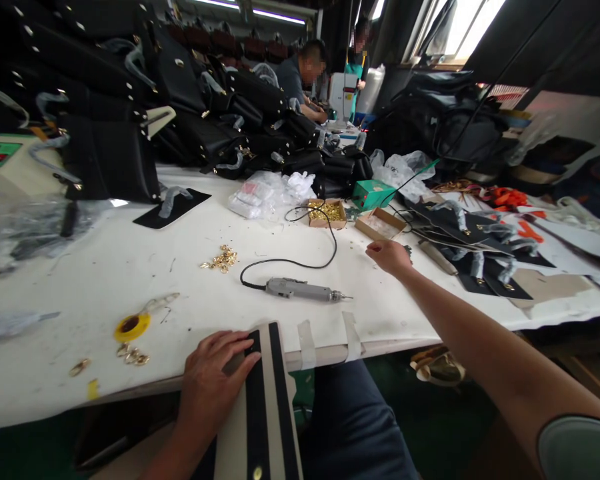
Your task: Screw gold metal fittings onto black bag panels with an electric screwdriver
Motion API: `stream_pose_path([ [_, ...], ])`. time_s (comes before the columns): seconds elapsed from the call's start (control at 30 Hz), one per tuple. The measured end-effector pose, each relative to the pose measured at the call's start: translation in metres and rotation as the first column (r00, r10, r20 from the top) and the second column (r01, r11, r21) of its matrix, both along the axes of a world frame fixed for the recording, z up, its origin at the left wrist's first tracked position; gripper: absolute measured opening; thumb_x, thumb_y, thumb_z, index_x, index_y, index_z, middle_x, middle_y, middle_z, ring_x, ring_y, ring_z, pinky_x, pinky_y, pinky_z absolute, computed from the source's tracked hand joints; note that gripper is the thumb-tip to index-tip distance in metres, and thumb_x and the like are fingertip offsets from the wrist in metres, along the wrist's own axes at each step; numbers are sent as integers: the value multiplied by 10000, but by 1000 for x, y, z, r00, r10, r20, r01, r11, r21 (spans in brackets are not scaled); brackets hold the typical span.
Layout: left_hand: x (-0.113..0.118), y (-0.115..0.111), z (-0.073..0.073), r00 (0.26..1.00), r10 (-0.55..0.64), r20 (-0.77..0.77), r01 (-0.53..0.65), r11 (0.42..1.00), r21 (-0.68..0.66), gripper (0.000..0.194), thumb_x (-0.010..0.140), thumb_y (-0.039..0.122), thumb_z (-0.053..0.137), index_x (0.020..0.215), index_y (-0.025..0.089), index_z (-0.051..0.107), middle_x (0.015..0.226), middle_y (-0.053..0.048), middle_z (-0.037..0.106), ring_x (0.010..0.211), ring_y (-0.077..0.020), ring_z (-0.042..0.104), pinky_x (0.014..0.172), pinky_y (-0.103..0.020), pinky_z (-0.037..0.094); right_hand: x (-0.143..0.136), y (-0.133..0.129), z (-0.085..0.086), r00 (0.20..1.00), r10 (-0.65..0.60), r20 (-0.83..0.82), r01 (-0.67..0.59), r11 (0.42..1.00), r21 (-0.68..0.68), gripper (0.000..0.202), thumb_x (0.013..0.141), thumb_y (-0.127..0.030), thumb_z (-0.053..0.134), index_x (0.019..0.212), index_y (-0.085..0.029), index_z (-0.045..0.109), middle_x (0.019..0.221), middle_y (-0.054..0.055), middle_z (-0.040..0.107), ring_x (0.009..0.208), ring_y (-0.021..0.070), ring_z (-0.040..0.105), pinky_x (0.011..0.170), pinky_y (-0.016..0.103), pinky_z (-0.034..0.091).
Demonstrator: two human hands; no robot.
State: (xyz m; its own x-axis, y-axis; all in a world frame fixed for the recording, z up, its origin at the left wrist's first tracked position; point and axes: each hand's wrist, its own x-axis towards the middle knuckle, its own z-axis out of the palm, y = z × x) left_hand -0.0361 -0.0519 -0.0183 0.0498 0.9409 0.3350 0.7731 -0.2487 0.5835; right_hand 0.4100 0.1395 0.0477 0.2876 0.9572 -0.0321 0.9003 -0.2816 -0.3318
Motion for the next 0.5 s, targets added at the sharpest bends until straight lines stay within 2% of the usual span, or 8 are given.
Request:
stream_pose_path([
  [0.13,0,0,-2,1000,7,9,-8,1000,24,349,909,623,680,976,310,819,1119,-36,809,1156,-318,662,1068,-546,493,2,25,-5,999,7,37,-5,998,-64,290,883,-357,652,1069,-224,831,1039,87,800,907,229,692,684,280,414],
  [0.3,-1,-1,-5,1000,10,-21,-10,999,38,339,921,613,671,990,314,815,1123,-32,809,1160,-316,666,1062,-545,496,-2,34,-9,994,24,109,-9,990,-140,282,891,-404,678,1043,-223,831,1057,107,787,922,238,684,698,297,421],
  [0.4,-6,-2,-10,997,0,-77,5,998,70,325,924,603,670,996,321,815,1140,-26,809,1154,-315,678,1031,-528,521,-6,38,-8,985,46,167,-18,986,-165,289,917,-417,661,1053,-223,826,1074,113,776,967,250,685,728,312,427],
  [0.5,-14,-1,-17,985,-15,-171,37,991,131,274,905,575,703,1018,350,813,1157,4,810,1127,-297,706,952,-471,579,-9,45,-4,976,69,208,-27,980,-198,260,875,-409,709,1022,-233,832,1086,115,773,988,275,698,735,315,447],
])
